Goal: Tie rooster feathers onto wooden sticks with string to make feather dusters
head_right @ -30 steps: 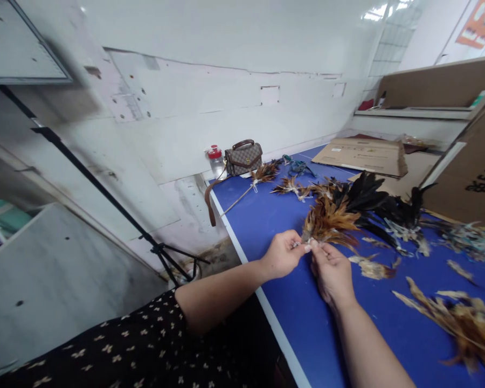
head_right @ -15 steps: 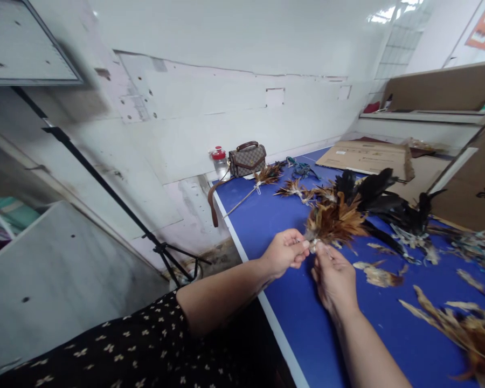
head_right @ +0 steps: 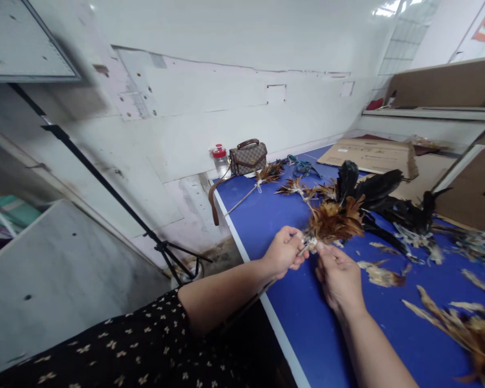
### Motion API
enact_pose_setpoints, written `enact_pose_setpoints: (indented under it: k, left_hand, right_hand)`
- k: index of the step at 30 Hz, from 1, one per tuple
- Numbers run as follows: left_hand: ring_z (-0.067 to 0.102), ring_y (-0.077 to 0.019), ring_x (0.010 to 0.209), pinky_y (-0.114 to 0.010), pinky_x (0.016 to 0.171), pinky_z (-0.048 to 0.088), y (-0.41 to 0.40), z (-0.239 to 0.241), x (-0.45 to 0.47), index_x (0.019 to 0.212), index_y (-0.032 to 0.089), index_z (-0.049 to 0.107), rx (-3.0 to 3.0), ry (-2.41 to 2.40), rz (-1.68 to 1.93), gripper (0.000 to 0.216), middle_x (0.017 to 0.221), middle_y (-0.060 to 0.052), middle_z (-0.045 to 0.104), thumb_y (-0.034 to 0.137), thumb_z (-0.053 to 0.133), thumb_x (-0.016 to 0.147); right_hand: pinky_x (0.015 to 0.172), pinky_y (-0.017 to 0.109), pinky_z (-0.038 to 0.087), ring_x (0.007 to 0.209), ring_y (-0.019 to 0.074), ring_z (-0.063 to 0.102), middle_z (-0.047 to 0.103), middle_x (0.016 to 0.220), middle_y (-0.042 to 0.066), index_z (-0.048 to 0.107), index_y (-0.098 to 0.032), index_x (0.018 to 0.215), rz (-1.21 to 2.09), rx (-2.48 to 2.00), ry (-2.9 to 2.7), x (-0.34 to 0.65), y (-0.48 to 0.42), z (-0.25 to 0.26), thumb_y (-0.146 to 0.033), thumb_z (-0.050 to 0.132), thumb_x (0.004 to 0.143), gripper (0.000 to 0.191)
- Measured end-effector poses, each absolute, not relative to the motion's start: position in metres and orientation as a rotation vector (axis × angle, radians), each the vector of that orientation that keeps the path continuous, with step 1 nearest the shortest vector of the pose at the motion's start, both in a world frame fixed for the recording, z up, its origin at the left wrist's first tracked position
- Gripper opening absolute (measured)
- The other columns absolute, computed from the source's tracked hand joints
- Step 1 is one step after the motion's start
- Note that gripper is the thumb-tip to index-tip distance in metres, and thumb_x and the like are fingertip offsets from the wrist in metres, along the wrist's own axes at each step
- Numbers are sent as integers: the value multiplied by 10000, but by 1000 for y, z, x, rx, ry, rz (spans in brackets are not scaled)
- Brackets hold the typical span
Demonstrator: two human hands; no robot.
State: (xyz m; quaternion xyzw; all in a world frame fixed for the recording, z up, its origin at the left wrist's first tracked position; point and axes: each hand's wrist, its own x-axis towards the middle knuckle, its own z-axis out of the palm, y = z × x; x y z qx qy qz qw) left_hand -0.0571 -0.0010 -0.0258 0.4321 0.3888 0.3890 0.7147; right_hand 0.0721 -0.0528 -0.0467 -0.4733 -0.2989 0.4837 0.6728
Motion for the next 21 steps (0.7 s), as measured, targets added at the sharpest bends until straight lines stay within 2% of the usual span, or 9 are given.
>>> enact_pose_setpoints:
  k: [3, 6, 8, 10, 12, 14, 18, 21]
  left_hand:
    - [459, -60, 416, -168, 421, 294, -1, -33, -56, 1382, 253, 360, 1008, 931, 921, 424, 865, 28, 643, 397, 585, 1053]
    - [546, -54, 465, -216, 419, 382, -3, -41, -57, 1526, 290, 341, 1171, 1028, 1002, 621, 1216, -77, 645, 416, 659, 1008]
    - [620, -72, 576, -248, 491, 478, -7, -42, -59, 1578, 306, 346, 1306, 1079, 1069, 697, 1404, -143, 581, 405, 694, 982]
    - [689, -131, 770, -288, 641, 572, -13, -40, -62, 1599, 293, 364, 1459, 1117, 1180, 750, 1494, -181, 533, 345, 732, 948]
    - [703, -202, 967, -338, 812, 613, -20, -37, -64, 1587, 265, 405, 1623, 1136, 1294, 748, 1521, -196, 516, 282, 744, 921]
    - [687, -242, 1063, -383, 931, 612, -26, -36, -66, 1515, 226, 488, 1787, 1123, 1334, 640, 1496, -195, 524, 254, 720, 920]
    - [677, -265, 1112, -419, 1041, 592, -28, -40, -67, 1232, 186, 626, 2033, 1067, 1252, 290, 1289, -155, 619, 235, 651, 947]
    - [677, -275, 1134, -438, 1067, 589, -23, -46, -67, 1138, 189, 643, 2115, 1049, 1219, 189, 1162, -129, 672, 239, 643, 956]
  right_hand:
    - [376, 201, 250, 445, 44, 275, 357, 540, -107, 603, -202, 728, 1089, -1053, -684, 74, -53, -47, -546, 1050, 655, 568]
    - [373, 203, 245, 444, 45, 263, 347, 536, -110, 566, -215, 717, 1097, -1066, -668, 74, -53, -49, -550, 1049, 655, 592]
    - [373, 201, 239, 444, 43, 259, 339, 534, -113, 547, -219, 713, 1104, -1083, -644, 74, -52, -51, -553, 1056, 638, 613]
    - [373, 197, 233, 442, 42, 258, 339, 532, -115, 545, -221, 723, 1110, -1094, -618, 74, -52, -52, -557, 1061, 624, 624]
    - [373, 196, 239, 439, 43, 269, 357, 530, -112, 559, -219, 740, 1114, -1103, -600, 73, -52, -52, -560, 1063, 617, 621]
    - [377, 197, 249, 437, 44, 281, 376, 528, -107, 568, -215, 741, 1118, -1100, -594, 72, -52, -51, -557, 1066, 609, 618]
    - [381, 204, 251, 439, 48, 283, 372, 521, -106, 570, -214, 727, 1122, -1073, -606, 70, -52, -48, -554, 1071, 594, 620]
    - [378, 204, 239, 435, 48, 280, 370, 520, -108, 567, -212, 723, 1105, -1078, -620, 70, -52, -51, -567, 1058, 613, 615]
